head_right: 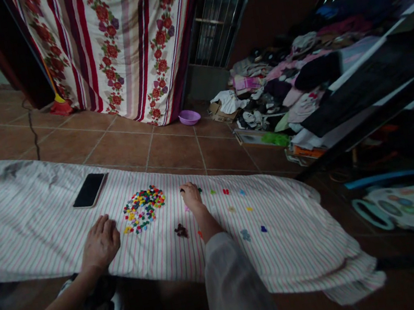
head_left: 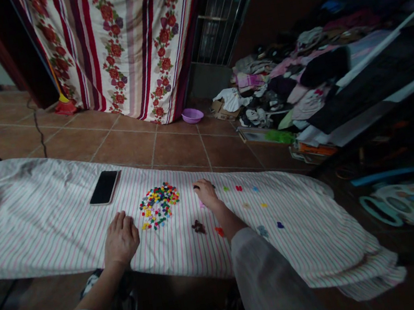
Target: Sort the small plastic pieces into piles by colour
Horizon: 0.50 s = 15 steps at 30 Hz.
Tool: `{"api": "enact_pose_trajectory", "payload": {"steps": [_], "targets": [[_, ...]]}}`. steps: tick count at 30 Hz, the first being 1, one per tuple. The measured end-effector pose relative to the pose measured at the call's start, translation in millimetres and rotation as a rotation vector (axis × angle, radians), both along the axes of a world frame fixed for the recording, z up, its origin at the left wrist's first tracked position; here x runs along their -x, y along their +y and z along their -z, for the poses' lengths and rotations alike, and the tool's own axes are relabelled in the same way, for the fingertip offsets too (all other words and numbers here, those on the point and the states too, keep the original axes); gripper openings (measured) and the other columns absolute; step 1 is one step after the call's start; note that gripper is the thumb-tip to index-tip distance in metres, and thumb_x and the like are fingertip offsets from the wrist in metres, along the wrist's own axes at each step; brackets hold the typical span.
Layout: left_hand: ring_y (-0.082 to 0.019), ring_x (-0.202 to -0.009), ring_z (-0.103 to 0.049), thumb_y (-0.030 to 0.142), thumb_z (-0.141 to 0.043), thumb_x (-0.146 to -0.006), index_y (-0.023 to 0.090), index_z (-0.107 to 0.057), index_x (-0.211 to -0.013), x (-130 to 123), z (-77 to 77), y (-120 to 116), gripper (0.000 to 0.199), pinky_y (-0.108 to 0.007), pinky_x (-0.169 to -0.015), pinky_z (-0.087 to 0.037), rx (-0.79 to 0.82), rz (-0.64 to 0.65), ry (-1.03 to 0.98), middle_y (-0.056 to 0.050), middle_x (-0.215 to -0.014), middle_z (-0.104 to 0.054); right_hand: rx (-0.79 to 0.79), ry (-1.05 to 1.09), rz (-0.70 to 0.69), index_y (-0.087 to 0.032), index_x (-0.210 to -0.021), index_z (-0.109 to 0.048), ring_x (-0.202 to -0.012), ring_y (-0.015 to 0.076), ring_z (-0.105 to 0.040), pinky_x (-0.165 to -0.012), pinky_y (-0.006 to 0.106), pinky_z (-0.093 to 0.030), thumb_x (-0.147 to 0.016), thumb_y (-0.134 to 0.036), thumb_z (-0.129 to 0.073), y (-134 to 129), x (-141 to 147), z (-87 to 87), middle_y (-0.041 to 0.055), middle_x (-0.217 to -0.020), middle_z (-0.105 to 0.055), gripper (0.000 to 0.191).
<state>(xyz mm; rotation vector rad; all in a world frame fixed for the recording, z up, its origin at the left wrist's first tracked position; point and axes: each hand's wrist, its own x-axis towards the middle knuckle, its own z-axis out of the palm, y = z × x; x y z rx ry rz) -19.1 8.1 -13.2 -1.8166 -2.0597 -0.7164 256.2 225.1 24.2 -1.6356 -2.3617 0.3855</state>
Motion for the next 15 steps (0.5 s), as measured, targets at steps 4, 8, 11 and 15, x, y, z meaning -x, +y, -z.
{"api": "enact_pose_trajectory", "payload": {"steps": [4, 8, 11, 15], "targets": [[-0.031, -0.121, -0.052, 0.023, -0.044, -0.087, 0.013, -0.058, -0.099, 0.1, 0.2, -0.2, 0.021, -0.047, -0.101, -0.044, -0.002, -0.008, 0.034, -0.019, -0.118, -0.060, 0.010, 0.006, -0.008, -0.019, -0.109, -0.072, -0.106, 0.0183, -0.058, -0.098, 0.027, -0.039, -0.085, -0.009, -0.055, 0.3, -1.2, 0.2, 0.0089, -0.112, -0.067, 0.031], [-0.031, -0.120, -0.053, 0.022, -0.044, -0.087, 0.012, -0.059, -0.099, -0.2, -0.9, -0.4, 0.021, -0.046, -0.100, -0.045, -0.017, -0.008, 0.053, -0.019, -0.118, -0.060, 0.010, 0.011, 0.010, -0.020, -0.115, -0.069, -0.109, 0.0191, -0.057, -0.099, 0.027, -0.039, -0.082, -0.010, -0.059, -0.5, -3.3, -0.6, 0.0093, -0.118, -0.065, 0.036], [-0.032, -0.120, -0.053, 0.022, -0.044, -0.087, 0.011, -0.059, -0.099, -0.7, -1.7, -0.4, 0.022, -0.046, -0.100, -0.046, -0.018, -0.006, 0.058, -0.020, -0.118, -0.060, 0.017, 0.004, 0.010, -0.020, -0.115, -0.069, -0.109, 0.0196, -0.057, -0.098, 0.027, -0.039, -0.082, -0.011, -0.060, -0.5, -3.9, -1.8, 0.0094, -0.115, -0.065, 0.035], [-0.032, -0.121, -0.052, 0.022, -0.044, -0.087, 0.011, -0.060, -0.099, -0.7, -1.8, -0.3, 0.022, -0.046, -0.101, -0.045, -0.018, -0.004, 0.064, -0.020, -0.118, -0.061, 0.021, -0.003, 0.035, -0.020, -0.114, -0.069, -0.106, 0.0190, -0.058, -0.095, 0.026, -0.041, -0.082, -0.010, -0.059, -0.1, -0.3, -1.2, 0.0089, -0.112, -0.065, 0.035]]}}
